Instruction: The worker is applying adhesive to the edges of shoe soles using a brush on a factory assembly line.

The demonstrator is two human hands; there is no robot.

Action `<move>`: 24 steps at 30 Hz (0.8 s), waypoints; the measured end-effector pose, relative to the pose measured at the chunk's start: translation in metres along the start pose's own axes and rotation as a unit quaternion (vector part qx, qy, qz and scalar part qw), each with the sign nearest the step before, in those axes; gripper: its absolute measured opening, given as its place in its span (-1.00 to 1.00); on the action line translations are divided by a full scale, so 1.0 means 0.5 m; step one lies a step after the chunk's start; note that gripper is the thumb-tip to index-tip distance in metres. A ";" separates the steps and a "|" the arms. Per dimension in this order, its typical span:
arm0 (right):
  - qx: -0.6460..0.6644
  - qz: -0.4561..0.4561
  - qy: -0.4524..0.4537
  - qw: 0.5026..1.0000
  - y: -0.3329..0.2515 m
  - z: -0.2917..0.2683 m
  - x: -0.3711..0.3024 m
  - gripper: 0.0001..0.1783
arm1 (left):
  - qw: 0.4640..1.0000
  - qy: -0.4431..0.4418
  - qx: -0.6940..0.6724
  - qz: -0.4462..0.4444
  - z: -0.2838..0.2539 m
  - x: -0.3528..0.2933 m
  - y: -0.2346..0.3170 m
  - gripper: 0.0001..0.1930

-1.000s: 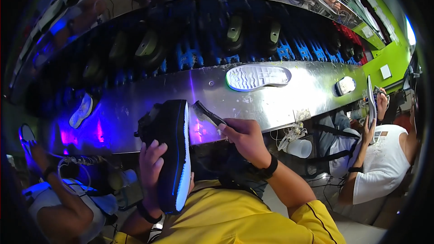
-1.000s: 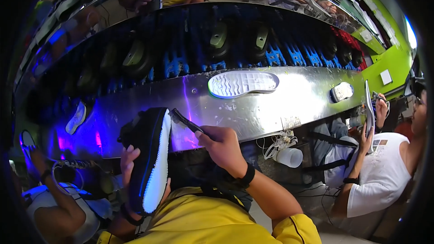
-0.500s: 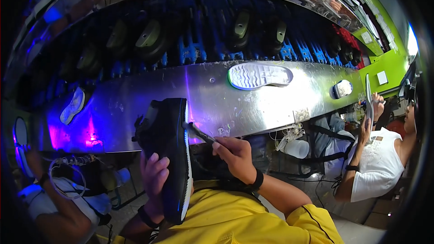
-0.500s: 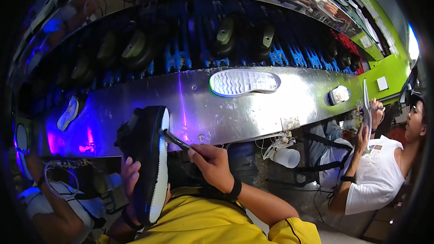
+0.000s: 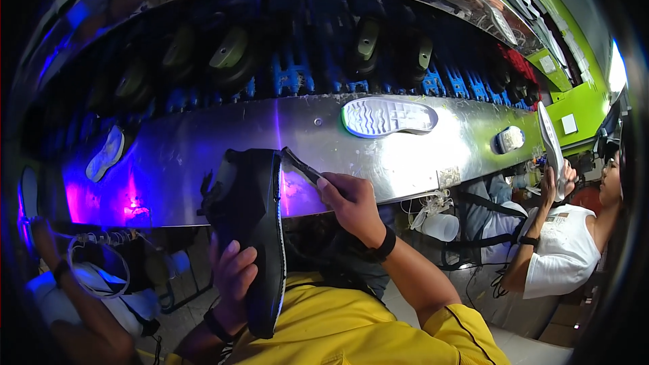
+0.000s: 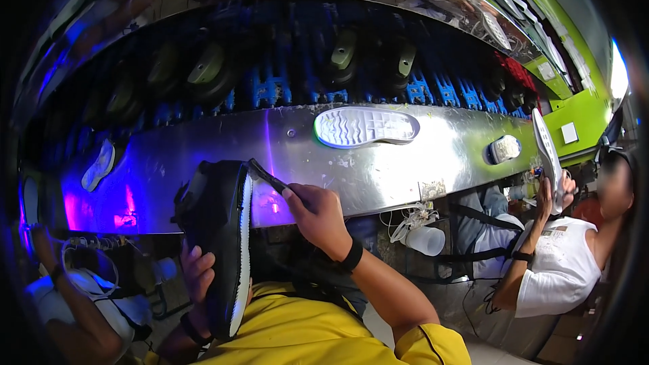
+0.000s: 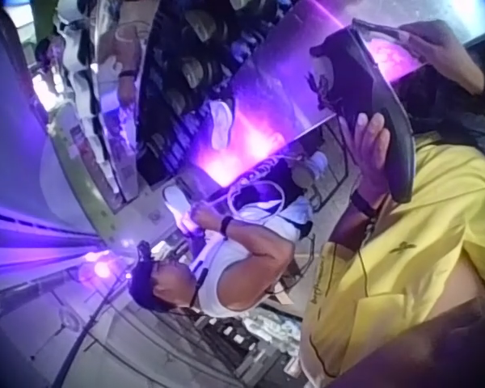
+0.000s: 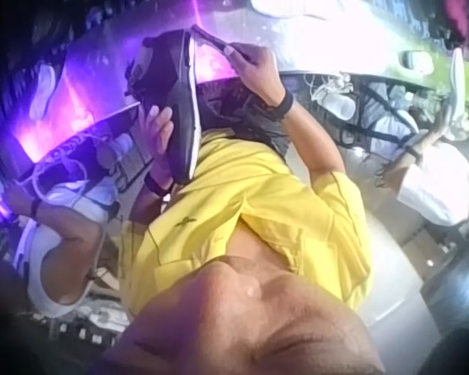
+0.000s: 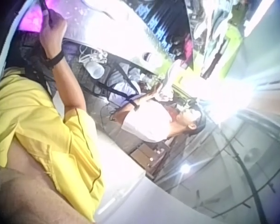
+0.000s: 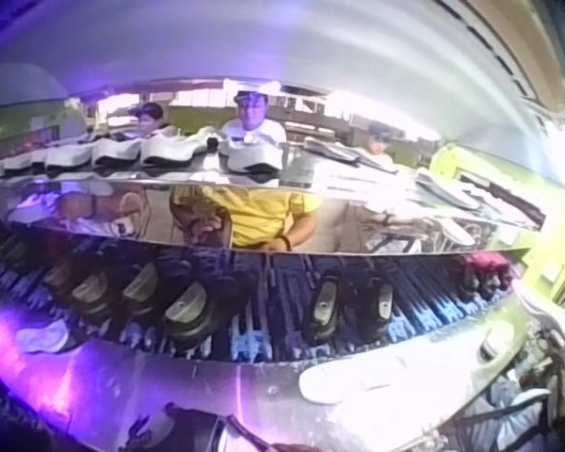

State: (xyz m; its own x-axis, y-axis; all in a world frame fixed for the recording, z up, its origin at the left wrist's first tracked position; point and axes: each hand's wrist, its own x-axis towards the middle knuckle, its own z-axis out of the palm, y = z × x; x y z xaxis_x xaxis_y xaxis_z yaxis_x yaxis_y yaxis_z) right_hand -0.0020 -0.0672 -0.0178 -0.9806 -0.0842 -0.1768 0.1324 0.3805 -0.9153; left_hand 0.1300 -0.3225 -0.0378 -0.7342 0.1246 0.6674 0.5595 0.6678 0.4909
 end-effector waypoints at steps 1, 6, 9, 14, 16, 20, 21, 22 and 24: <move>-0.008 -0.019 -0.004 1.000 0.000 -0.001 -0.006 -0.72 | 1.000 -0.004 -0.002 -0.002 -0.001 -0.001 0.000 -0.54; 0.019 -0.083 0.012 0.996 0.008 0.016 -0.038 -0.72 | 0.996 -0.041 0.058 0.060 -0.004 -0.008 -0.019 -0.13; 0.051 -0.081 0.014 0.995 0.009 0.019 -0.058 -0.73 | 0.998 -0.021 0.052 0.035 0.002 -0.016 -0.016 -0.23; 0.029 -0.110 0.002 0.994 0.004 0.010 -0.073 -0.75 | 0.999 -0.002 0.051 0.004 0.008 -0.010 -0.003 -0.28; 0.041 -0.102 -0.008 0.994 0.000 0.007 -0.080 -0.75 | 0.999 -0.006 0.052 0.008 0.003 -0.003 0.001 -0.23; 0.018 -0.130 -0.007 0.991 -0.010 -0.001 -0.091 -0.78 | 0.999 -0.014 0.044 0.005 0.000 0.008 0.007 -0.23; 0.019 -0.126 -0.008 0.992 -0.013 -0.005 -0.093 -0.78 | 0.999 -0.010 0.047 0.010 0.001 0.010 0.009 -0.23; 0.002 -0.132 -0.015 0.991 -0.016 -0.009 -0.095 -0.78 | 0.999 -0.006 0.051 0.013 0.002 0.012 0.010 -0.23; -0.013 -0.136 -0.022 0.990 -0.020 -0.017 -0.097 -0.78 | 0.998 -0.005 0.054 0.018 0.004 0.015 0.011 -0.24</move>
State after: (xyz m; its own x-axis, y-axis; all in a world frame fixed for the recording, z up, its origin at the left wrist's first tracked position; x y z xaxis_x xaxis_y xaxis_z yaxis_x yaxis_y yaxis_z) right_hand 0.0432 -0.0592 0.0031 -0.9723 -0.2260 0.0596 -0.1405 0.3616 -0.9217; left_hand 0.1268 -0.3162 -0.0311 -0.7181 0.1563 0.6782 0.5415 0.7376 0.4033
